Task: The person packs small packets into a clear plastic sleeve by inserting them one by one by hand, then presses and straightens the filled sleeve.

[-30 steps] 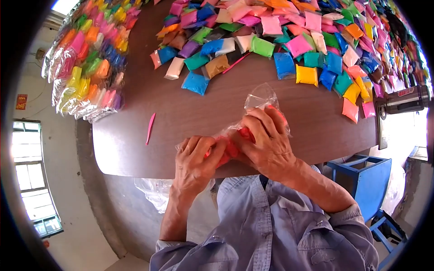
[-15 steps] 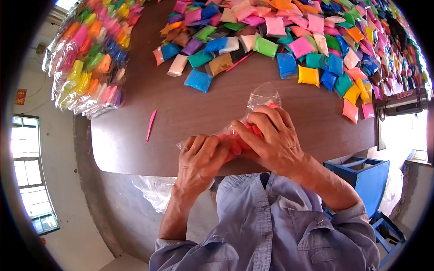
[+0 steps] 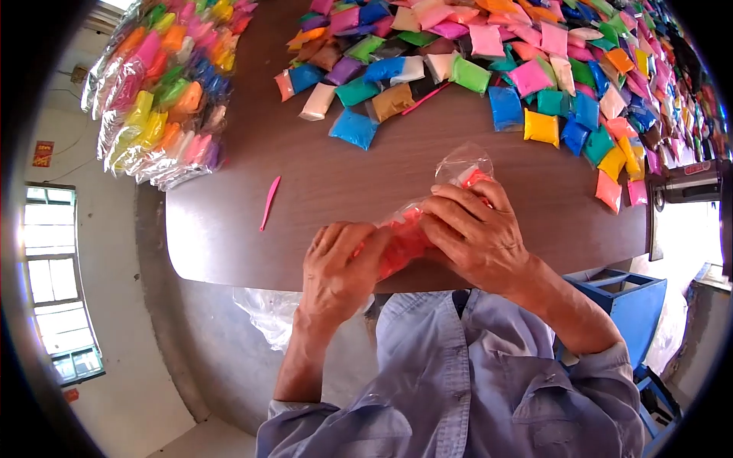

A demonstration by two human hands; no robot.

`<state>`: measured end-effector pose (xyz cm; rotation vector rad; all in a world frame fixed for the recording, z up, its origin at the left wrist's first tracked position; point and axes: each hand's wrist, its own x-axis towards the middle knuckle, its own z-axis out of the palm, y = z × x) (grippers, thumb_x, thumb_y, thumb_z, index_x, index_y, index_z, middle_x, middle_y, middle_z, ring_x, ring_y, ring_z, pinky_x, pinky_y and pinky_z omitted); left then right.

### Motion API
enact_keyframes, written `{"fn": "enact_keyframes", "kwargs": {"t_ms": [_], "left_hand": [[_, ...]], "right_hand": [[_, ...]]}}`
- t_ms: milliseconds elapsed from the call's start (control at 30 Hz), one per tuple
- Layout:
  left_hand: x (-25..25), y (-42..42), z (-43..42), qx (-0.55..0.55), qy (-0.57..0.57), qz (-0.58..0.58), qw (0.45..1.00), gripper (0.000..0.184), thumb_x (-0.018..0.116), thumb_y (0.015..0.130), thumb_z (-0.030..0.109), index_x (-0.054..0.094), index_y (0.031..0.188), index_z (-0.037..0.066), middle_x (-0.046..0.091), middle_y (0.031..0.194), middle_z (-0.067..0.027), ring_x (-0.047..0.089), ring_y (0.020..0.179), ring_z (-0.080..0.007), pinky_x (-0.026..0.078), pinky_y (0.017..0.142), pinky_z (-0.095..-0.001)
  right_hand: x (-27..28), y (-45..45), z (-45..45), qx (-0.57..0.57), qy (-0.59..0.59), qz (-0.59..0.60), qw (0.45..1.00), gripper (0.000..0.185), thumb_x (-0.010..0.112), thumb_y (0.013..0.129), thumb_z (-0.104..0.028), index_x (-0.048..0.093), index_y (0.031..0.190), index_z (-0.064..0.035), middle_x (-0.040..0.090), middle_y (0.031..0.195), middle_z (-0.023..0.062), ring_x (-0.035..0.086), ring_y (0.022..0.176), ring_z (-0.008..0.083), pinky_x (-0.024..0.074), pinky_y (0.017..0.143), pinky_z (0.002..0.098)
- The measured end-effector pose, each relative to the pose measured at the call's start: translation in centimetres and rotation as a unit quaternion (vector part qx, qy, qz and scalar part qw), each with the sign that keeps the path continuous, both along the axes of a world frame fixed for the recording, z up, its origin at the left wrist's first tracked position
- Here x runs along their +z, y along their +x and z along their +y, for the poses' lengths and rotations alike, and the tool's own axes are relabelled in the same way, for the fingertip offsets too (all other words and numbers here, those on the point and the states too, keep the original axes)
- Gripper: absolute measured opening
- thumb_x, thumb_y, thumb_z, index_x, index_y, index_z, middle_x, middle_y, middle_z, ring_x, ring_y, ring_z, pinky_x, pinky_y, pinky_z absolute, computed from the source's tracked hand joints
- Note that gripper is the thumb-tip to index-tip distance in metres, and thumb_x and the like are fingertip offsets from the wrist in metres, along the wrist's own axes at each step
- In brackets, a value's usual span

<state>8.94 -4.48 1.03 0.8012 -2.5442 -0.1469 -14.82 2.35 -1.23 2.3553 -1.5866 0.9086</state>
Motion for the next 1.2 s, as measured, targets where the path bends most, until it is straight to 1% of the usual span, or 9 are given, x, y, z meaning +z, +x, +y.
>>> {"fn": "enact_keyframes", "kwargs": {"t_ms": [167,233,333,600,633,700,833,900,1200], "left_hand": [[1.3,2.1,-1.1,0.1,0.065,0.019,0.993,0.025,0.086,0.08,-0.002,0.08,0.103,0.003,0.077,0.107,-0.0093,0.073,0.099,-0.0299,0.06,0.085,-0.0398],[0.5,3.3,-1.5,0.111,0.074,0.032,0.991,0.022,0.085,0.081,-0.003,0.08,0.101,0.003,0.077,0.105,-0.0092,0.073,0.097,-0.0295,0.06,0.085,-0.0398],[0.2,3.9,-1.5,0.12,0.068,0.05,0.989,0.014,0.084,0.082,-0.002,0.08,0.094,0.004,0.076,0.099,-0.0072,0.072,0.094,-0.0292,0.06,0.082,-0.0416],[-1.3,5.0,-0.3,0.103,-0.053,0.001,0.993,0.019,0.082,0.086,-0.004,0.078,0.104,0.003,0.073,0.099,-0.0108,0.072,0.089,-0.0301,0.06,0.076,-0.0402],[-1.3,5.0,-0.1,0.104,-0.053,0.001,0.993,0.019,0.082,0.086,-0.004,0.078,0.104,0.003,0.073,0.099,-0.0108,0.072,0.089,-0.0301,0.06,0.076,-0.0402],[-1.0,5.0,0.2,0.111,-0.038,-0.016,0.993,0.033,0.078,0.077,-0.006,0.078,0.108,0.004,0.071,0.101,-0.0082,0.072,0.092,-0.0287,0.062,0.08,-0.0406],[-0.1,4.7,0.6,0.103,-0.022,-0.027,0.994,0.034,0.077,0.077,-0.007,0.078,0.11,0.004,0.072,0.103,-0.0092,0.072,0.094,-0.0297,0.062,0.081,-0.0412],[0.1,4.5,0.6,0.119,0.029,-0.015,0.992,0.023,0.075,0.09,-0.005,0.079,0.11,0.004,0.074,0.103,-0.0112,0.073,0.092,-0.0321,0.06,0.08,-0.044],[0.4,4.6,1.8,0.151,0.133,0.031,0.979,0.02,0.07,0.097,-0.001,0.078,0.115,0.001,0.074,0.112,-0.0161,0.074,0.1,-0.0348,0.06,0.087,-0.0432]], "right_hand": [[0.2,0.1,0.1,-0.011,0.007,-0.028,1.0,0.029,0.083,0.081,-0.023,0.073,0.105,-0.0088,0.071,0.12,0.0029,0.066,0.122,0.0208,0.0439,0.105,0.0464],[0.3,0.0,0.0,-0.013,0.029,-0.047,0.998,0.039,0.089,0.074,-0.026,0.073,0.105,-0.0097,0.07,0.12,0.002,0.066,0.121,0.0209,0.0433,0.105,0.0466],[0.4,0.0,0.0,-0.024,0.034,-0.046,0.998,0.042,0.092,0.072,-0.027,0.073,0.106,-0.0105,0.069,0.119,0.0016,0.065,0.122,0.021,0.0428,0.105,0.0469],[0.0,0.3,0.0,-0.039,0.034,-0.059,0.997,0.042,0.092,0.072,-0.027,0.073,0.107,-0.0118,0.067,0.119,0.0011,0.064,0.121,0.0214,0.0424,0.104,0.0484],[-0.1,0.3,0.0,-0.042,0.033,-0.062,0.997,0.043,0.092,0.072,-0.026,0.073,0.108,-0.0122,0.066,0.119,0.0009,0.064,0.12,0.0217,0.0424,0.104,0.0485],[-0.2,0.5,0.0,-0.046,0.024,-0.072,0.996,0.044,0.093,0.072,-0.026,0.073,0.109,-0.0127,0.065,0.12,0.0007,0.064,0.12,0.0219,0.0424,0.103,0.0481],[-0.6,0.5,0.1,-0.057,0.02,-0.078,0.995,0.047,0.093,0.072,-0.024,0.075,0.114,-0.0136,0.064,0.12,0.0001,0.063,0.119,0.0222,0.0424,0.101,0.047],[-0.6,0.5,0.1,-0.058,0.019,-0.078,0.995,0.048,0.093,0.072,-0.024,0.075,0.115,-0.0137,0.063,0.12,0.0003,0.062,0.119,0.0221,0.0426,0.1,0.047],[-0.7,0.6,0.2,-0.07,0.019,-0.086,0.994,0.05,0.094,0.07,-0.023,0.076,0.116,-0.0139,0.061,0.121,0.0008,0.062,0.12,0.0236,0.0439,0.096,0.047]]}}
